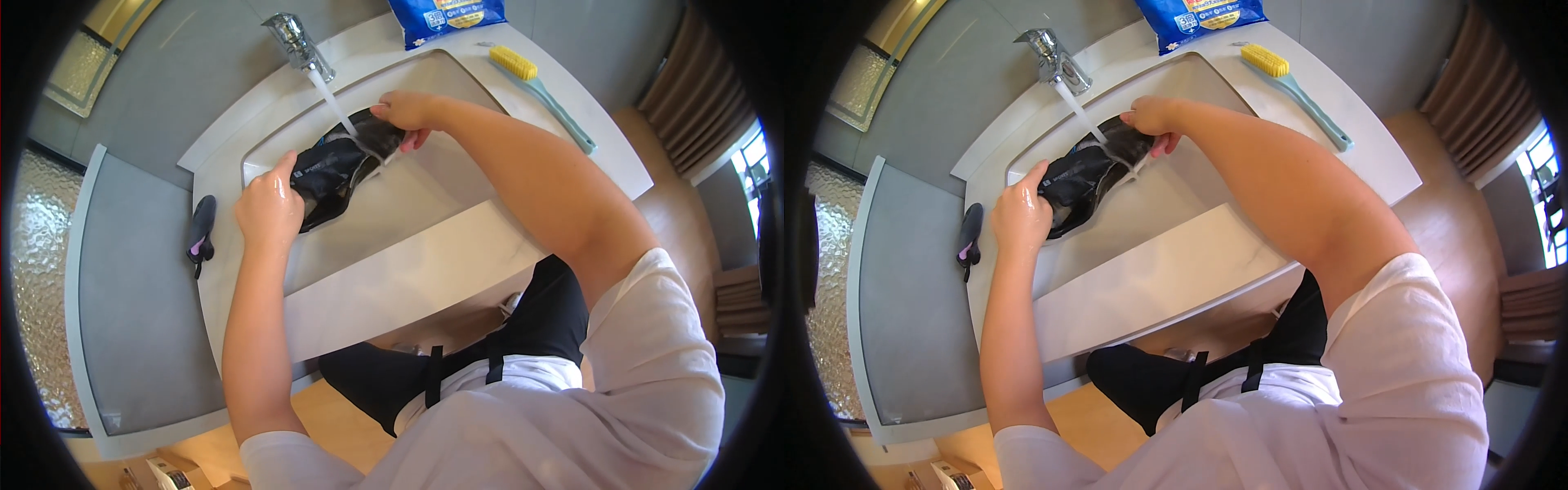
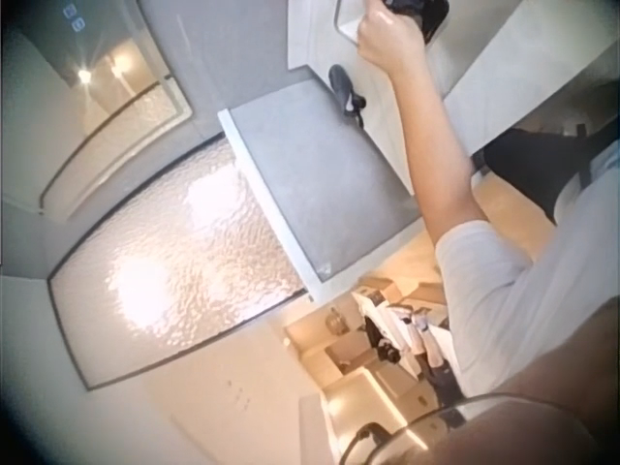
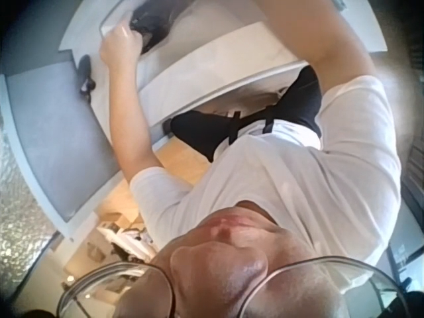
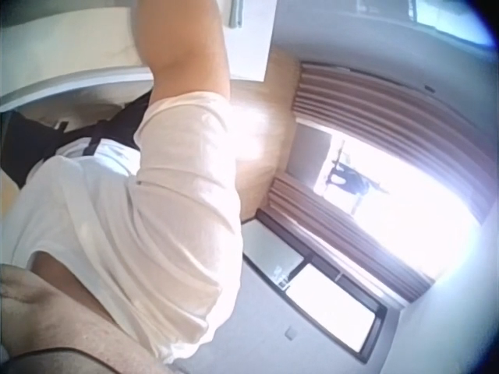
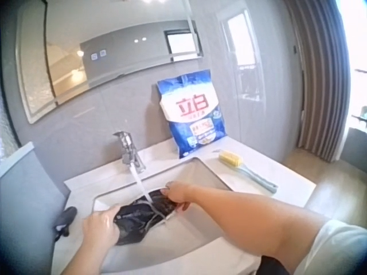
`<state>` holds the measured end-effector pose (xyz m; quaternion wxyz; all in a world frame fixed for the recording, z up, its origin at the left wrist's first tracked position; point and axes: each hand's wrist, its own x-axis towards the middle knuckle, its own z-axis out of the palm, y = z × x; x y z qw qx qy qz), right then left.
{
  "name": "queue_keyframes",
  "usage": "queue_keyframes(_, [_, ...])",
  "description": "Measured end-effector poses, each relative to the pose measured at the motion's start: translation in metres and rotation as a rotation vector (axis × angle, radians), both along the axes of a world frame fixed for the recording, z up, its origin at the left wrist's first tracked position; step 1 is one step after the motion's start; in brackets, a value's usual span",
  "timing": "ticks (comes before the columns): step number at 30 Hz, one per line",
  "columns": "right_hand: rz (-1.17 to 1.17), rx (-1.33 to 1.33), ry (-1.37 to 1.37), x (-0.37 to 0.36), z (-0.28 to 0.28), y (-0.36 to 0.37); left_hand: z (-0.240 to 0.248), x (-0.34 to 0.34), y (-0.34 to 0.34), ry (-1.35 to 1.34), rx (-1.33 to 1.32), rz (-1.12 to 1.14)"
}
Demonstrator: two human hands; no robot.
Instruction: The person washes a shoe in a sink. They rinse the shoe under water, scrub the outer surface with a brush, and apply detergent from a bag.
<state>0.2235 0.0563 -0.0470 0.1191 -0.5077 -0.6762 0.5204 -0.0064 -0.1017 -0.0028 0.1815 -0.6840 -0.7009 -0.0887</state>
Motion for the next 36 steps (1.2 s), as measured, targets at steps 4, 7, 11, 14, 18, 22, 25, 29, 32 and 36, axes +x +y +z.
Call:
queue_keyframes(4, [0.071,0.026,0.01,0.005,-0.014,0.005,-0.002,0.004,0.002,-0.046,-0.058,0.017])
queue_keyframes(7, [0.075,-0.013,0.051,0.005,-0.015,0.003,-0.004,0.004,0.002,-0.034,-0.033,-0.045])
queue_keyframes(11, [-0.006,0.003,-0.045,-0.004,0.011,-0.014,-0.003,0.006,-0.004,0.049,0.062,-0.143])
queue_keyframes(14, [-0.021,0.014,-0.135,-0.003,0.012,-0.017,-0.005,0.012,-0.003,-0.003,0.022,-0.172])
queue_keyframes(18, [0.063,0.116,-0.257,-0.005,0.001,-0.016,0.0,0.018,-0.003,-0.09,-0.162,-0.057])
queue_keyframes(22, [0.012,0.329,-0.243,-0.014,-0.009,-0.008,0.0,0.009,0.0,-0.111,-0.15,-0.026])
queue_keyframes(25, [-0.02,0.24,-0.113,-0.014,-0.013,0.0,0.001,0.0,0.001,-0.132,-0.093,0.009])
queue_keyframes(29, [0.146,0.113,-0.19,-0.018,-0.019,0.0,0.007,-0.001,-0.002,-0.184,-0.149,0.069])
queue_keyframes(32, [0.24,0.09,-0.335,-0.02,-0.025,-0.005,0.007,0.003,-0.005,-0.156,-0.181,0.065])
queue_keyframes(36, [0.279,0.117,-0.372,-0.014,-0.016,-0.012,0.01,0.001,-0.002,-0.163,-0.252,0.081])
